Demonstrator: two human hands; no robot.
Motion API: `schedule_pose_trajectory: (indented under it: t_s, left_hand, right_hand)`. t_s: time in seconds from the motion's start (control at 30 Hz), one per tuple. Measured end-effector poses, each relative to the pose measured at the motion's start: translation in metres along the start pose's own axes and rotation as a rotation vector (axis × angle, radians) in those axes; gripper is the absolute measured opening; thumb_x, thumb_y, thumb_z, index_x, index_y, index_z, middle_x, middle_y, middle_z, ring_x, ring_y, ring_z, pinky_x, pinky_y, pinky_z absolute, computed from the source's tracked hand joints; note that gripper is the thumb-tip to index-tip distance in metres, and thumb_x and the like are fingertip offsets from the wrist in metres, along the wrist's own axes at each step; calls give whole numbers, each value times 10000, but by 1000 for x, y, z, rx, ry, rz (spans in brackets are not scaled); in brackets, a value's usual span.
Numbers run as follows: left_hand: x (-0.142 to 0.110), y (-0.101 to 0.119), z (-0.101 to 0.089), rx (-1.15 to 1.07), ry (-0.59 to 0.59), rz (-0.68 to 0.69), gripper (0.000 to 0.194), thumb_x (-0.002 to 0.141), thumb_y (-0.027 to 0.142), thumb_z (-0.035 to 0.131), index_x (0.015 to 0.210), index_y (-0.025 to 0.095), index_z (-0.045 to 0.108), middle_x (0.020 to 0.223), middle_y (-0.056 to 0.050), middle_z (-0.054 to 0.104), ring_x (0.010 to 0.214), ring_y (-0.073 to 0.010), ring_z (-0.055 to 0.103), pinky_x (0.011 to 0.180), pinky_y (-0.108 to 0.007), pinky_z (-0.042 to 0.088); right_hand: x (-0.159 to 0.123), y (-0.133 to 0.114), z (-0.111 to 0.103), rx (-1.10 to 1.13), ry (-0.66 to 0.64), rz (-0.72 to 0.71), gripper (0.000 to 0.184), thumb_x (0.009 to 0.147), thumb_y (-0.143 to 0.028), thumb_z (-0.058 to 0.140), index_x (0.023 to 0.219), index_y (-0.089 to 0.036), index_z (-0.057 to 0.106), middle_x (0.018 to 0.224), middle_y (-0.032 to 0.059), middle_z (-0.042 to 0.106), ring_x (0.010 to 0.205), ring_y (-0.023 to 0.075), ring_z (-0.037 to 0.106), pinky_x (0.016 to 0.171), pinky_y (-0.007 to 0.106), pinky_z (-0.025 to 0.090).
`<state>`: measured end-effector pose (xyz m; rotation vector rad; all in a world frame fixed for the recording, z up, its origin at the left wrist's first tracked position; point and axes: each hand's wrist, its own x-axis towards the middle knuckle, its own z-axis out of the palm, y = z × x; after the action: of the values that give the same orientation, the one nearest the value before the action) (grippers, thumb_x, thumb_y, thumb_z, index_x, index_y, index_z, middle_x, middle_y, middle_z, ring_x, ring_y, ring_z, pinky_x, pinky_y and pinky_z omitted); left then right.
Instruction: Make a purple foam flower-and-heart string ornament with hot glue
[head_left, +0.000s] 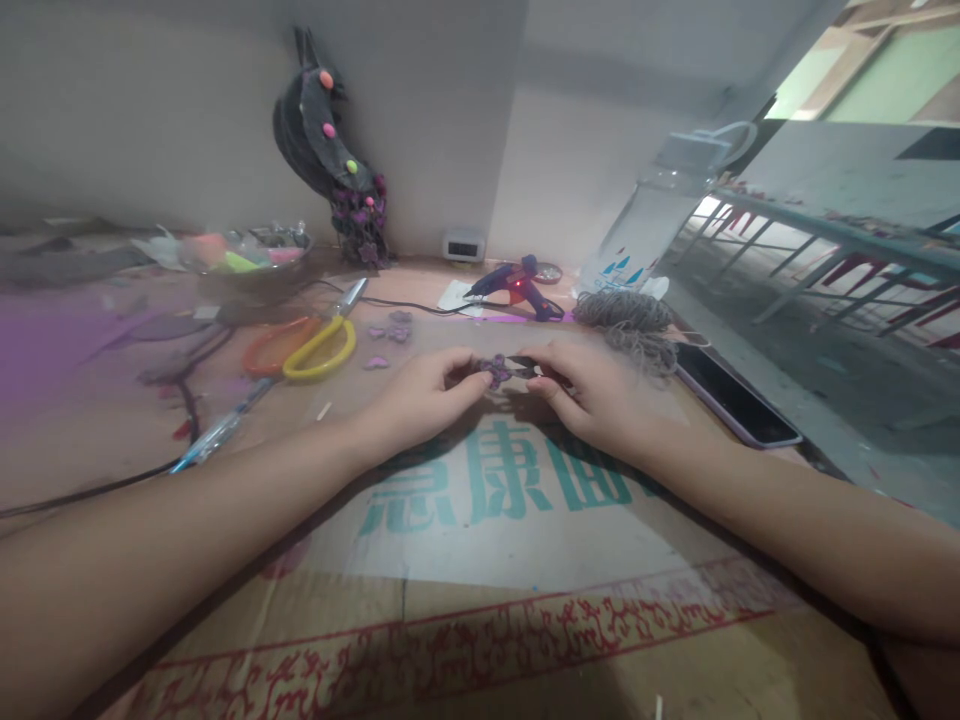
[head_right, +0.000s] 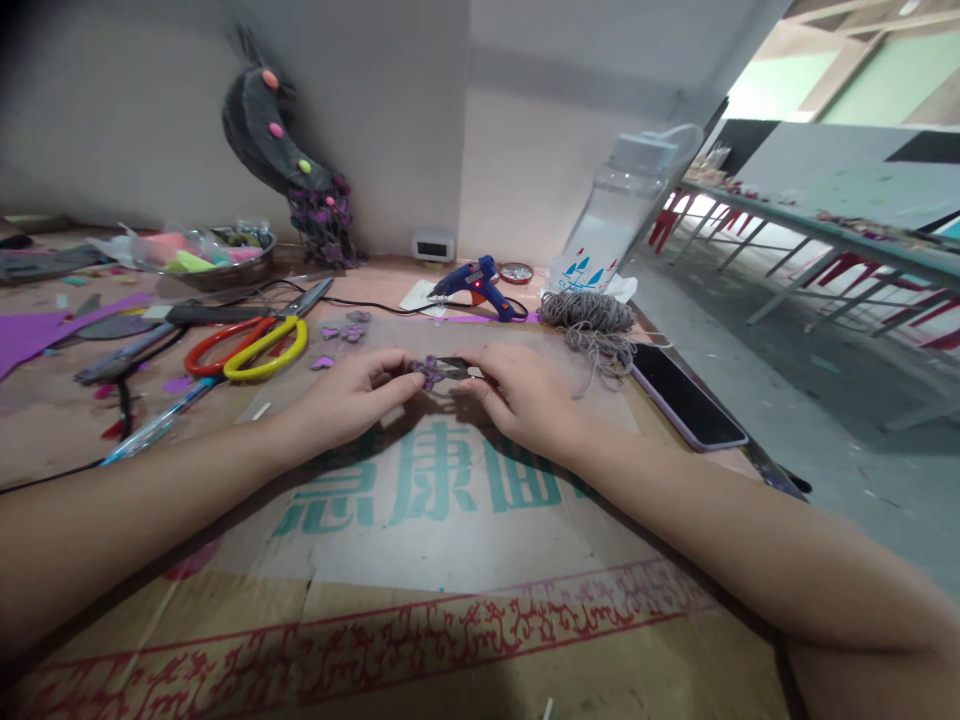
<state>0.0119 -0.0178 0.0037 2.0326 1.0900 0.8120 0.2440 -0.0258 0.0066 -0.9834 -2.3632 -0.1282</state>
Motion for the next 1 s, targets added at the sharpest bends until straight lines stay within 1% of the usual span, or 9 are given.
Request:
schedule_pose_trajectory:
  t_s: [0.1,0.2,0.33,0.4,0.67,1.0]
  left_hand:
    - [0,1,0,-21,-7,-11,254,913,385,492,837,185,627,732,-6,631,657,-155,545,583,-265,389]
    - [1,1,0,-24,-1,-12,244,911,377,494,830,186,622,740,-5,627,676,-158,545,598,-271,389]
    - [1,2,0,-5,38,-19,251,912,380,492,794,184,595,764,-11,631,738,-175,571,683,-297,417]
    - [1,2,0,18,55,-29,253,912,380,489,784,184,586,762,-12,629,740,-178,571,699,-304,421]
    - [0,5,-1,96,82,-26,259,905,375,490,740,186,555,706,2,583,690,-169,533,650,-301,383]
    - [-1,1,0,122,80,-20,267,919,384,486,738,193,530,691,11,564,667,-164,518,637,-306,356]
  right_hand:
    - [0,0,0,13,5,24,276,991,-307,459,1166,-186,635,1040,104,729,911,262,667,794,402,518]
    - [1,0,0,21,9,22,267,987,-300,463,1150,-175,632,1042,108,729,909,260,667,787,391,517]
    - [2,-1,-1,-12,2,-9,251,982,-271,479,1125,-158,651,962,102,731,860,251,667,748,368,510]
    - [2,-1,-1,-36,0,-11,252,985,-267,479,1117,-157,663,922,97,730,843,250,669,736,363,506]
    - [1,-1,0,-101,-16,-24,273,996,-304,474,1101,-170,688,940,104,740,842,248,674,737,363,506]
    - [2,-1,0,-147,-23,-28,290,999,-287,478,1096,-132,703,935,118,745,841,243,677,732,344,501]
